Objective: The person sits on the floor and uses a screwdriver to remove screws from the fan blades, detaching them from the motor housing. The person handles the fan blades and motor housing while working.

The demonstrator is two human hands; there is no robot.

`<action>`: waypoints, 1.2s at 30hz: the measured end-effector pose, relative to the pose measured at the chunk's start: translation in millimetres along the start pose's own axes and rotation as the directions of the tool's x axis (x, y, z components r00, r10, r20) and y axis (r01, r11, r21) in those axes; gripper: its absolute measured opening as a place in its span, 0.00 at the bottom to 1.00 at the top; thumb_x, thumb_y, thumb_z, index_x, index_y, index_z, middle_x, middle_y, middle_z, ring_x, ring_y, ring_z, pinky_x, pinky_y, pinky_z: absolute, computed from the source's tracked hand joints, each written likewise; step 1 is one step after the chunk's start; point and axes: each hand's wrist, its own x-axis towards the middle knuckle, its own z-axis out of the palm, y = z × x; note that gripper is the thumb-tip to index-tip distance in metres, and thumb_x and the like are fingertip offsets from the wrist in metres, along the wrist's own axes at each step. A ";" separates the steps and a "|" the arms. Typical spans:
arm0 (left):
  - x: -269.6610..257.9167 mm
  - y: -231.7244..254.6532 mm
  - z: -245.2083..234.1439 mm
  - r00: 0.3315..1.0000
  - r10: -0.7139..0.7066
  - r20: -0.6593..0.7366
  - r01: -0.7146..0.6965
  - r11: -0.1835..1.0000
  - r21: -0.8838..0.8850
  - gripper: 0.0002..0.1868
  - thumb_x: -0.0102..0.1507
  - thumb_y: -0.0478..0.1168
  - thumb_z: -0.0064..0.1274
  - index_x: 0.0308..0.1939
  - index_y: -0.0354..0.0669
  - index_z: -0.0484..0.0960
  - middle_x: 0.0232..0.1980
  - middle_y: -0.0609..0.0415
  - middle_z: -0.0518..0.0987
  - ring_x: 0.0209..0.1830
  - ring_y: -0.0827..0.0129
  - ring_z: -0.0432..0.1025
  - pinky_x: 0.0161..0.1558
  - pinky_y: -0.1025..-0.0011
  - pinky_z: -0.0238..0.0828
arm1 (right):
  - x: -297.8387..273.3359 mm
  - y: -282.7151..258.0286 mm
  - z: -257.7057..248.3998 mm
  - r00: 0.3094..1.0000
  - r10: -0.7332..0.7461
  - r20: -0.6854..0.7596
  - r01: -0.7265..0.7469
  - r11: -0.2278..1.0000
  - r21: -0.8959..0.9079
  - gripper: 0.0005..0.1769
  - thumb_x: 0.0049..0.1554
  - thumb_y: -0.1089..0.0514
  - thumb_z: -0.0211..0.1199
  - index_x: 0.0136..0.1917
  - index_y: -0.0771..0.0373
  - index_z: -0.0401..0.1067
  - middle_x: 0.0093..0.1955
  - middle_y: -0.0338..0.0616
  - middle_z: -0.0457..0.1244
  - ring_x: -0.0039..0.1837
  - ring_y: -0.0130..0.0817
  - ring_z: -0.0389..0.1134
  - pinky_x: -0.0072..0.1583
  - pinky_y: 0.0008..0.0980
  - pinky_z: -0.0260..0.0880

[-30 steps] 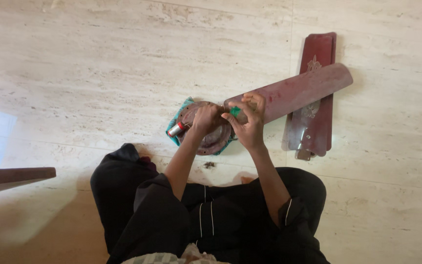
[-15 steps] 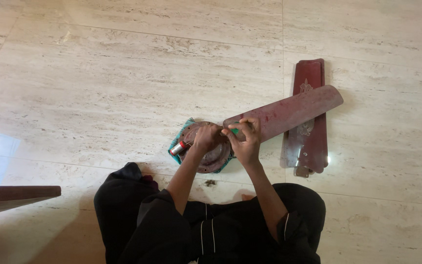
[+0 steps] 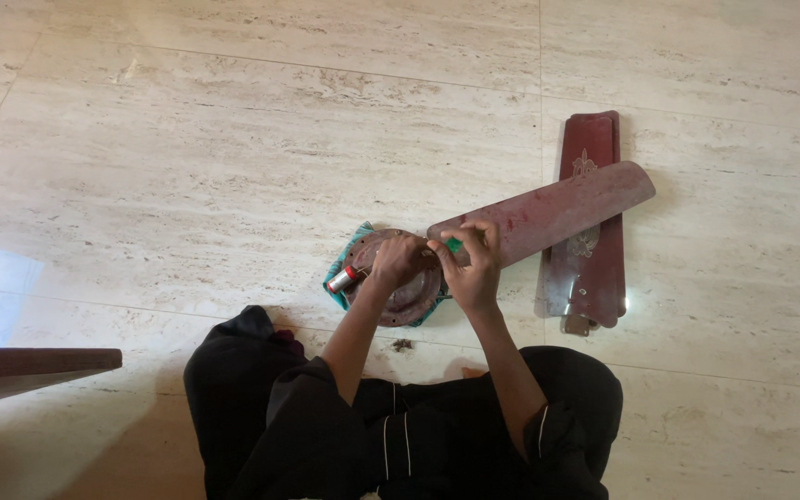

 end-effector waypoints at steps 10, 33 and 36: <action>0.5 -5.0 3.9 0.997 0.063 -0.039 -0.065 0.996 -0.062 0.11 0.61 0.49 0.61 0.40 0.48 0.87 0.41 0.49 0.86 0.41 0.53 0.80 0.44 0.56 0.76 | -2.8 -9.8 -9.7 0.975 -0.163 0.149 0.124 0.963 0.239 0.18 0.71 0.62 0.49 0.72 0.64 0.69 0.73 0.52 0.61 0.73 0.47 0.65 0.69 0.41 0.70; -0.6 4.1 -3.0 1.000 -0.016 0.002 0.016 0.998 -0.057 0.15 0.60 0.57 0.60 0.42 0.55 0.88 0.40 0.49 0.85 0.41 0.53 0.80 0.45 0.56 0.75 | 0.4 -1.9 -18.0 0.987 -0.005 0.158 -0.037 0.965 0.260 0.12 0.67 0.60 0.60 0.62 0.52 0.79 0.63 0.45 0.65 0.58 0.35 0.71 0.58 0.31 0.78; -1.1 2.6 -2.9 1.000 -0.008 0.008 0.009 0.999 -0.040 0.15 0.61 0.56 0.61 0.41 0.53 0.88 0.40 0.49 0.85 0.42 0.53 0.80 0.45 0.55 0.75 | -0.4 -1.6 -22.1 0.976 -0.095 0.198 0.035 0.958 0.286 0.17 0.71 0.64 0.52 0.69 0.57 0.75 0.71 0.46 0.65 0.68 0.38 0.69 0.66 0.36 0.74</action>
